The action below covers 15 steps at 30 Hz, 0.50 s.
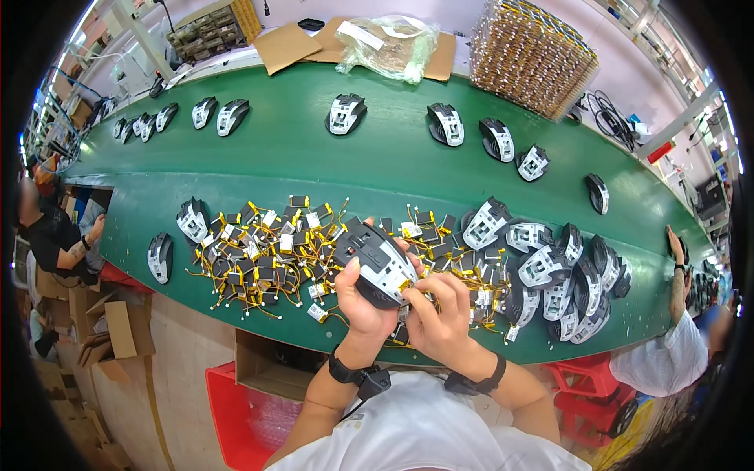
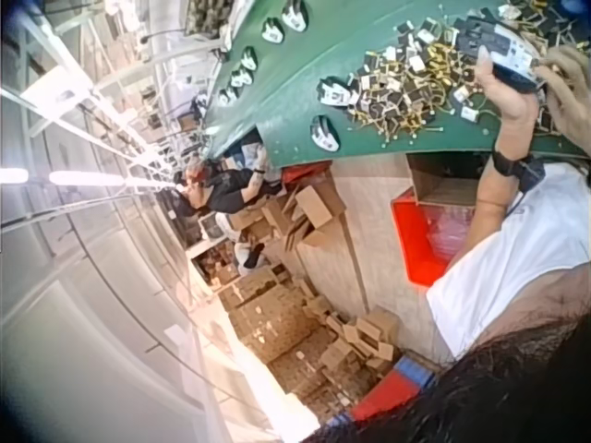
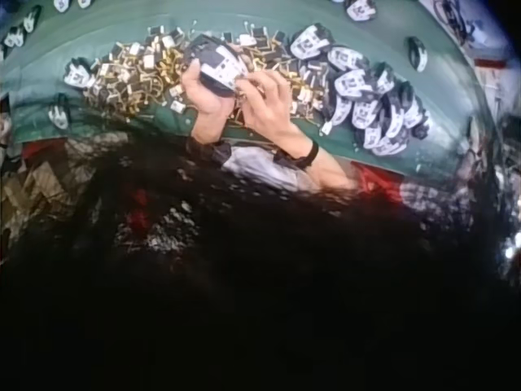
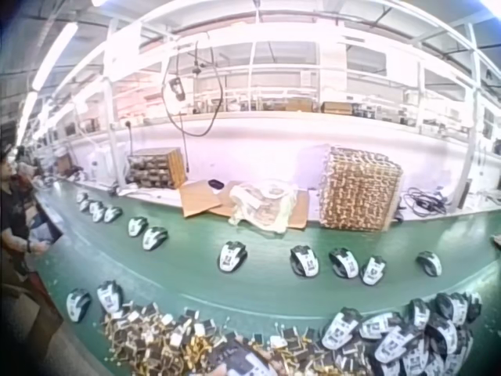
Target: The person assembles electronic devices at a factory workstation. They pick up a device casing, insert a small battery, and connect a yellow wire harness to the internal circuitry. The person repeats this process for multiple units, placing the finished devices on the table.
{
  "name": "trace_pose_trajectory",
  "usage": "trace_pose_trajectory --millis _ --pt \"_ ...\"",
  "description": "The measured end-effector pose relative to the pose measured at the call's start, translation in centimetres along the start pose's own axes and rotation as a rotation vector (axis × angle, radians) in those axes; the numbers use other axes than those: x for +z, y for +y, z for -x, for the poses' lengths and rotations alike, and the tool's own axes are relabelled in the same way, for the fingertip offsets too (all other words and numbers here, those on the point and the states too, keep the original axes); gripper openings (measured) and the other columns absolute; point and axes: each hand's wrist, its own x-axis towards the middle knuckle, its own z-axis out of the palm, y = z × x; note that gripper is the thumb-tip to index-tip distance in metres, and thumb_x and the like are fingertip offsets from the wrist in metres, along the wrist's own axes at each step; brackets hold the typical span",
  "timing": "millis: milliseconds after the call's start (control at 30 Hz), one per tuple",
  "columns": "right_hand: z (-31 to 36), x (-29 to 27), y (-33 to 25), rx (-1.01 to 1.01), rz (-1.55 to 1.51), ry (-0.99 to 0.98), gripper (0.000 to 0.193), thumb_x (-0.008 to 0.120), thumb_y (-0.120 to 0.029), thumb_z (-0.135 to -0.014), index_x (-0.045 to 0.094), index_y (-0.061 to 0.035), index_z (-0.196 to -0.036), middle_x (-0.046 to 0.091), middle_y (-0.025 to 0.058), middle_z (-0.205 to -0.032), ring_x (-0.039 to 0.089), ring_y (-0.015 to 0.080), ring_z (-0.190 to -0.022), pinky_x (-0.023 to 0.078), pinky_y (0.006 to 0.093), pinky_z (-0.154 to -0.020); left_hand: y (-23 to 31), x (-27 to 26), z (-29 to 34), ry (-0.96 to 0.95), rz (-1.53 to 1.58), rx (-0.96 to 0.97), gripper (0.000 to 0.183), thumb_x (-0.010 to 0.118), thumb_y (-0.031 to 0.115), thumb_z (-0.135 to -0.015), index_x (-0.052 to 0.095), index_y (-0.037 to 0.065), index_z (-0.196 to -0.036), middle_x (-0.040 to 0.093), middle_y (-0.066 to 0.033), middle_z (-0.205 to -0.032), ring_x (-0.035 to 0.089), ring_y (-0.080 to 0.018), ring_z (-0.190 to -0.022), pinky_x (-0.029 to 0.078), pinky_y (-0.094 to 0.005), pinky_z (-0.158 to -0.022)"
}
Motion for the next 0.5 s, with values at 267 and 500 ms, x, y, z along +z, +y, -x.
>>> trace_pose_trajectory --millis 267,500 --pt "-1.0 -1.9 0.1 0.013 -0.257 -0.051 0.046 0.064 0.007 -0.065 0.068 -0.0061 -0.109 0.060 0.0083 -0.112 0.057 0.0299 -0.101 0.049 0.0404 -0.084 1.0 0.0 -0.5 -0.060 0.128 -0.056 0.064 0.046 0.048 -0.089 0.039 0.013 -0.142 0.060 -0.0186 -0.110 0.063 -0.0350 -0.091 0.053 -0.0491 -0.082" --pt "-1.2 -0.7 0.5 0.042 -0.092 -0.073 0.038 0.065 0.005 -0.066 0.068 -0.0071 -0.102 0.060 0.0095 -0.111 0.056 0.0321 -0.102 0.048 0.0409 -0.084 0.2 -0.2 -0.3 -0.036 0.014 -0.003 0.066 0.048 0.049 -0.087 0.041 0.013 -0.141 0.060 -0.0188 -0.107 0.062 -0.0354 -0.091 0.055 -0.0471 -0.077"
